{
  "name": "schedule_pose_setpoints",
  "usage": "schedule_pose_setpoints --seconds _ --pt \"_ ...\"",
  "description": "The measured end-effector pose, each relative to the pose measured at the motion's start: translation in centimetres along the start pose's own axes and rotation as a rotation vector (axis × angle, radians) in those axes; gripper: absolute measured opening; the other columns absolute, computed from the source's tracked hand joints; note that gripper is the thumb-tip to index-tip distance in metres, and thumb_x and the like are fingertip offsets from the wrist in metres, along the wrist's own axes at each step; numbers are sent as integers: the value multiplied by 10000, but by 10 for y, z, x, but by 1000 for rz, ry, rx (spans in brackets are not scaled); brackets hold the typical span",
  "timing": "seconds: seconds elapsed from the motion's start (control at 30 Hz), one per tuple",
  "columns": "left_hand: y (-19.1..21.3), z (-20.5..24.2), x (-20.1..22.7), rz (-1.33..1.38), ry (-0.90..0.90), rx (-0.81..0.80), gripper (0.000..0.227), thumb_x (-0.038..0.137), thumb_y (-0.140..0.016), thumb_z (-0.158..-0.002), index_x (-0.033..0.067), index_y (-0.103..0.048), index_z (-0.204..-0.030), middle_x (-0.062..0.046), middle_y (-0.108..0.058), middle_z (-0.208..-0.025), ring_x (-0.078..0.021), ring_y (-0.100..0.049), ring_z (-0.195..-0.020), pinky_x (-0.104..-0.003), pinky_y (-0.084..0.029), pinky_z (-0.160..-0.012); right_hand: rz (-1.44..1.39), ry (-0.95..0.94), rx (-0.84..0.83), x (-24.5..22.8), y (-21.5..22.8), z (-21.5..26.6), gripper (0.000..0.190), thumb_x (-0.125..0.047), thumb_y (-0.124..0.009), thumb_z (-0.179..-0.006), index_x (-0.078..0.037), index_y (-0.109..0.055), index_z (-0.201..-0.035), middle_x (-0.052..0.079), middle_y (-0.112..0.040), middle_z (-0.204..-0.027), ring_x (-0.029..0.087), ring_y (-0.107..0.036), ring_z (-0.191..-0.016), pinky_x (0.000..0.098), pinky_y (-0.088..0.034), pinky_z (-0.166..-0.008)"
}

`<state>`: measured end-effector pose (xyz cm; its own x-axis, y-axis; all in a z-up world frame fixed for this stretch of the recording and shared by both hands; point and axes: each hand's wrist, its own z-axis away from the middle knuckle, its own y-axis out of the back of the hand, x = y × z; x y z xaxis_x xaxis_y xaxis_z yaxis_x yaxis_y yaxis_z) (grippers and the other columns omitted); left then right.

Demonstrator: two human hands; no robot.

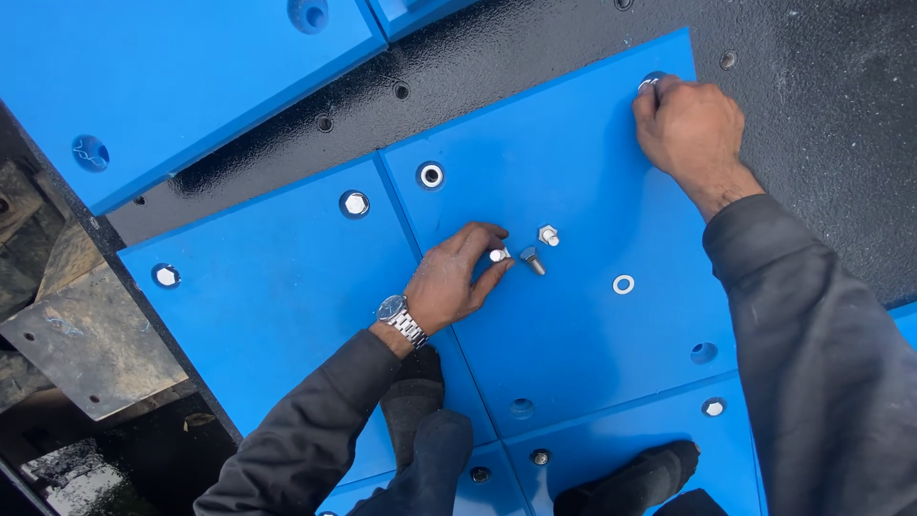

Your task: The person kneels on blue plastic liner panels fitted inside a large steel structure, inserting bolts and washers into the panel holes and threading them by hand. They align and press panels into place, fit adjacent panels together, and position a long blue strip along the edge, securing it with fasteners.

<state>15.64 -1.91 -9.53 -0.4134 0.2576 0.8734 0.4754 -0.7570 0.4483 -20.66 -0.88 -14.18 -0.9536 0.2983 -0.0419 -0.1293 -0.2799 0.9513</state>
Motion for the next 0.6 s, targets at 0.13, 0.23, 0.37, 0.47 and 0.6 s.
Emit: schedule_pose_setpoints --seconds 0.13,0.23,0.37,0.47,0.6 --pt "45 -3 -2 122 344 119 238 225 -764 -942 70 -644 -1078 -93 -759 -988 -223 -791 -861 -327 -647 -691 -194 -46 -33 9 15 20 450 -416 -579 -1155 -25 -751 -1013 171 -719 -804 361 -702 -718 521 -561 -686" --pt "74 -6 -27 -41 230 273 234 166 -783 -889 72 -709 -1090 -119 -711 -1061 -227 -783 -840 -307 -658 -717 -255 -63 -75 21 26 53 492 -423 -583 -1192 -7 -734 -977 150 -719 -795 303 -704 -715 462 -563 -675" --pt "89 -11 -42 -229 175 292 272 86 -771 -855 72 -734 -1124 -150 -691 -1126 -244 -766 -807 -331 -645 -682 -164 -82 -109 36 21 92 479 -419 -600 -1171 -11 -737 -959 143 -712 -798 277 -693 -674 428 -557 -613" --pt "90 -24 -40 -339 160 236 311 113 -813 -826 93 -751 -1130 -117 -711 -992 -267 -746 -796 -399 -609 -660 -18 -45 -178 47 18 114 415 -420 -599 -1126 -50 -756 -1021 117 -722 -800 250 -700 -637 399 -570 -595" --pt "78 -34 -46 -484 160 142 260 200 -840 -860 82 -745 -1071 -122 -704 -1027 -286 -722 -776 -414 -602 -630 49 -55 -262 53 24 138 406 -425 -593 -1086 -59 -754 -1017 95 -725 -808 219 -713 -629 374 -585 -578"
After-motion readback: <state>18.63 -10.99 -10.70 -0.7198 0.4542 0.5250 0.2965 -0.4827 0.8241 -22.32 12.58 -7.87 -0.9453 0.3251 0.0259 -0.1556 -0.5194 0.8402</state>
